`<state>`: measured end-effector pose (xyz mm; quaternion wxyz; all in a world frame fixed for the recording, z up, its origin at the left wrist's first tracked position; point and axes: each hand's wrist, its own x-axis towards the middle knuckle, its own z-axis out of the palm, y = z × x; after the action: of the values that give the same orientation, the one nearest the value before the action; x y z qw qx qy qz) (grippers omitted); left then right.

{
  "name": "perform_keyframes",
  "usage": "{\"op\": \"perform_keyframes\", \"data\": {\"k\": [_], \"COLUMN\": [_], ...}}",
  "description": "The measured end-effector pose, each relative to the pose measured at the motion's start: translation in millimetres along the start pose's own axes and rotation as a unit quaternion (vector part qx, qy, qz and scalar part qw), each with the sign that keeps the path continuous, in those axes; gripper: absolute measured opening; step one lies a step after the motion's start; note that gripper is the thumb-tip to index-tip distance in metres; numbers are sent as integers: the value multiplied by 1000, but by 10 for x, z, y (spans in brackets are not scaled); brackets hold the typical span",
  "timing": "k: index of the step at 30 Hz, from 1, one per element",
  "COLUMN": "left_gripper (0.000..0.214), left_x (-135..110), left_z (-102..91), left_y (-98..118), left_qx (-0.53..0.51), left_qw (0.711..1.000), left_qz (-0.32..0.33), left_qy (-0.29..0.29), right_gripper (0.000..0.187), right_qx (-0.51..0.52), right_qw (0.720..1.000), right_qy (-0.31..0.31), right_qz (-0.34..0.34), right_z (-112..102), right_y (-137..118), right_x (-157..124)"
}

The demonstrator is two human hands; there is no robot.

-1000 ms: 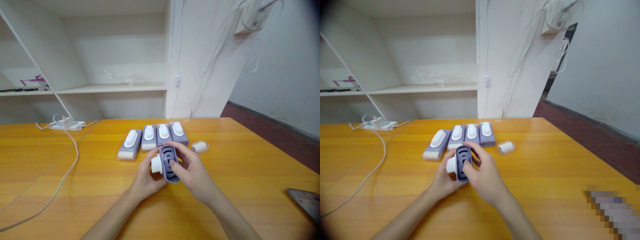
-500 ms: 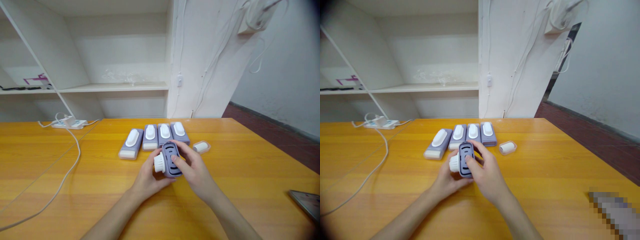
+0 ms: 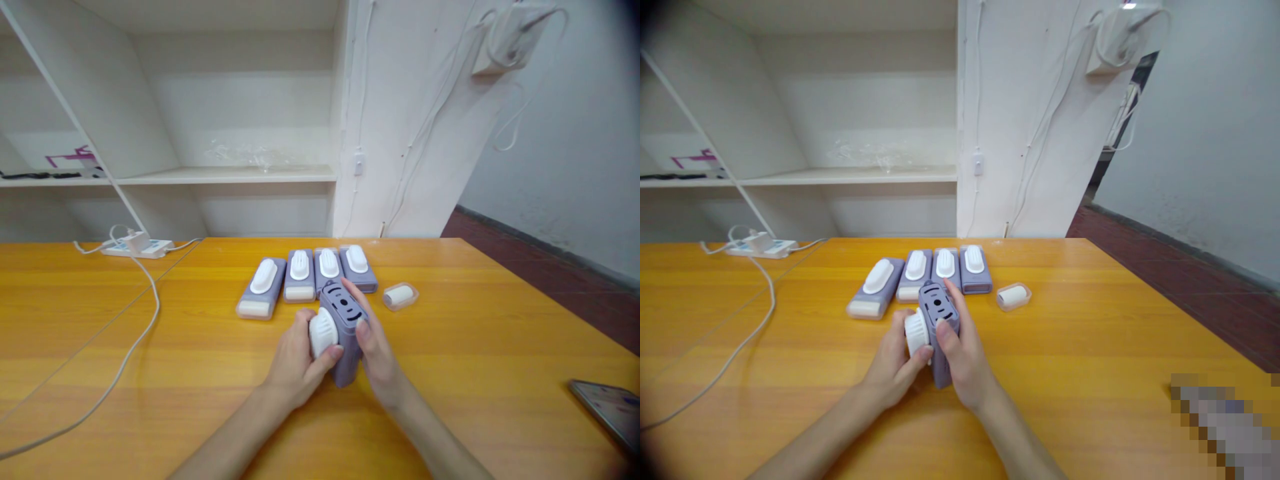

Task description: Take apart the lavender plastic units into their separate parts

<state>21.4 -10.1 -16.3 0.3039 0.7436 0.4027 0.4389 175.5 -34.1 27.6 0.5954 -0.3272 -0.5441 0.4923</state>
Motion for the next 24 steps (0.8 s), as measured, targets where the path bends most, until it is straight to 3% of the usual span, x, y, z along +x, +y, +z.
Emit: {"op": "perform_keyframes", "data": {"k": [5,9,15,24], "left_gripper": [39,39,39,36], "left_x": [-35,2,110,227], "left_z": [-13,-81,-106,-103], "left_y": [39,138,186,308], "left_qx": [-37,-36,-2,3], "left_qw": [999,998,998,1000], "left_qz": [2,0,23,-16], "left_qy": [41,51,54,9], "right_gripper": [69,66,52,53], "right_qx": [-69,-49,26,128], "right_qw": [997,999,997,977], "right_qy": [-28,13,60,117], "right_qz": [-11,-7,34,120], "right_z": [66,133,249,260], "right_y": [236,389,253,143], "right_x": [-89,-105,-55,-9]}}
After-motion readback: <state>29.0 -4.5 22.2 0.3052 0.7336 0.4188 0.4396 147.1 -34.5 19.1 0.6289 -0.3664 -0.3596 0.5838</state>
